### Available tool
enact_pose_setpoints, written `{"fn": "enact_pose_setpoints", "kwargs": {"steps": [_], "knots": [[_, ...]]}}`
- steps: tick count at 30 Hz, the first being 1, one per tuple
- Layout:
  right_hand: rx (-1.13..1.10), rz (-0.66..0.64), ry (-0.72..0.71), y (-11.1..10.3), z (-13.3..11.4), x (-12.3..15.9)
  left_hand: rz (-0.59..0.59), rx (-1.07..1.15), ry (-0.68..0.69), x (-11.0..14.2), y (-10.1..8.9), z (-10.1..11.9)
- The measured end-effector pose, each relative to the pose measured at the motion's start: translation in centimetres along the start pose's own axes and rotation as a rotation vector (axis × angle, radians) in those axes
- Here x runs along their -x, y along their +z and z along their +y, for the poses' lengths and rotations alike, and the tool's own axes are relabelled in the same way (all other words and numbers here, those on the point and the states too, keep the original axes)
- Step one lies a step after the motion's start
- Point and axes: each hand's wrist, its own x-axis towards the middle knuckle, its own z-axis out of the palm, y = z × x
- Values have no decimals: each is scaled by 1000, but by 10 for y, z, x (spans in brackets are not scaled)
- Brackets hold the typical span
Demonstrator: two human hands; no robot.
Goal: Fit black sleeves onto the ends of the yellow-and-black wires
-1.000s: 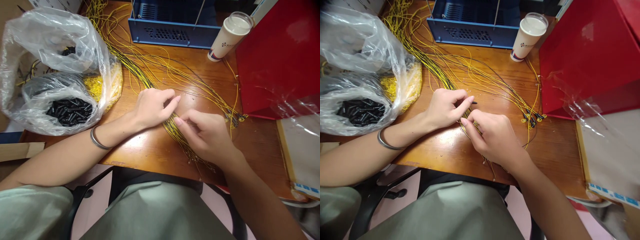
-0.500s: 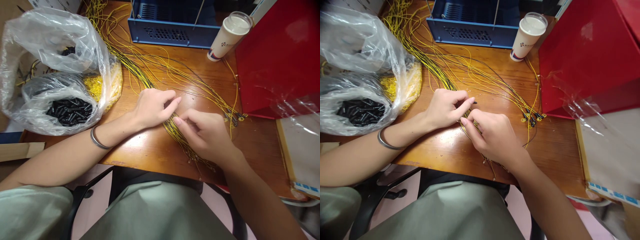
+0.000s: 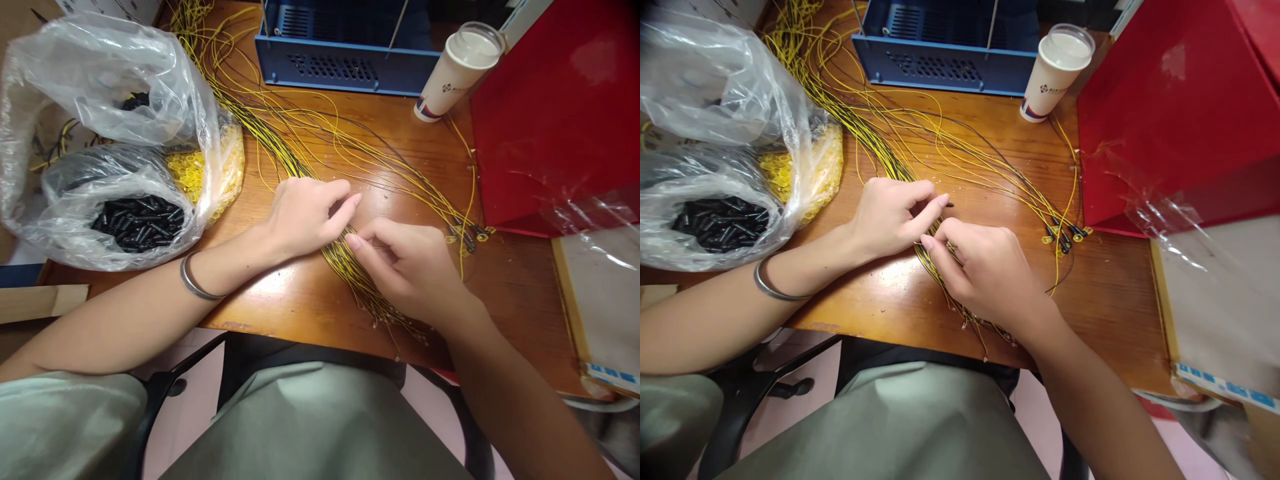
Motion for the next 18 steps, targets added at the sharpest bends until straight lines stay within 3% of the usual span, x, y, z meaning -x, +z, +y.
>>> {"fn": "enact_pose_setpoints", "kwargs": {"steps": [9, 18], "knots": [[1, 4, -25, 2, 0, 0, -1, 50, 110, 1, 1, -3], [-8, 6, -22, 0, 0, 0, -28, 180, 78, 1, 0, -1]]}}
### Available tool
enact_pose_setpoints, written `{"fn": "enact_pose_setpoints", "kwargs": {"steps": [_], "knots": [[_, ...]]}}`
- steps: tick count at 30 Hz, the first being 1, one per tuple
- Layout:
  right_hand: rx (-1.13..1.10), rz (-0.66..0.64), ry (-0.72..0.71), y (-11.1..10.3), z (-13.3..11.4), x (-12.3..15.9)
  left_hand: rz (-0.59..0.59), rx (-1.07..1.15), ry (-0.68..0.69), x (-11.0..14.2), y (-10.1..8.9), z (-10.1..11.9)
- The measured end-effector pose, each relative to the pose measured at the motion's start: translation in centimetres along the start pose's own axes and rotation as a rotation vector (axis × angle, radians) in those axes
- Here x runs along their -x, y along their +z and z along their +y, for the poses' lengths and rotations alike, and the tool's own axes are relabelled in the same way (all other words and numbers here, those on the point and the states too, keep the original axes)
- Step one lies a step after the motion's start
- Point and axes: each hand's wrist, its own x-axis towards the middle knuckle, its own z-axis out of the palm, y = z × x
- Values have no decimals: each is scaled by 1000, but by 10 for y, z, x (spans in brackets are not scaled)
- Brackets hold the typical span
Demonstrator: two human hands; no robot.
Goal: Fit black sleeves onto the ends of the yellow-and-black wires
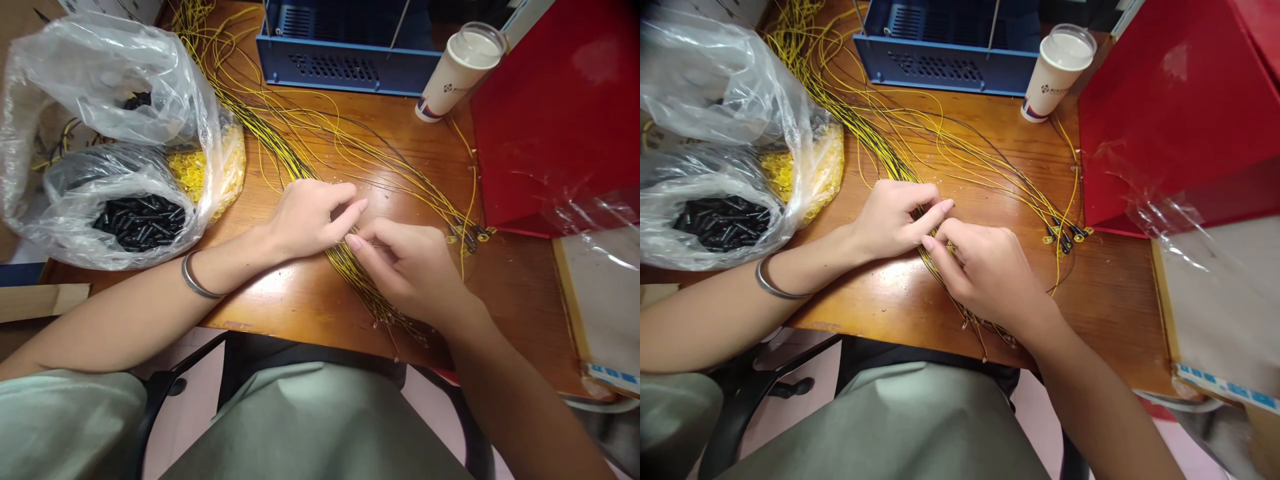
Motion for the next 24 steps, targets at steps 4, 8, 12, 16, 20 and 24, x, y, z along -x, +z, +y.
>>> {"fn": "enact_pose_setpoints", "kwargs": {"steps": [4, 8, 12, 16, 20, 24], "knots": [[0, 0, 6, 1, 0, 0, 24, -6, -14, 0, 0, 0], [3, 6, 8, 1, 0, 0, 35, -14, -10, 0, 0, 0], [9, 0, 9, 0, 0, 0, 19, -18, -39, 0, 0, 1], [6, -9, 16, 1, 0, -1, 23, -20, -71, 0, 0, 2], [3, -23, 17, 1, 1, -1, 24, -7, -111, -1, -1, 3], [3, -22, 16, 1, 1, -1, 0, -5, -132, -2, -1, 3]]}}
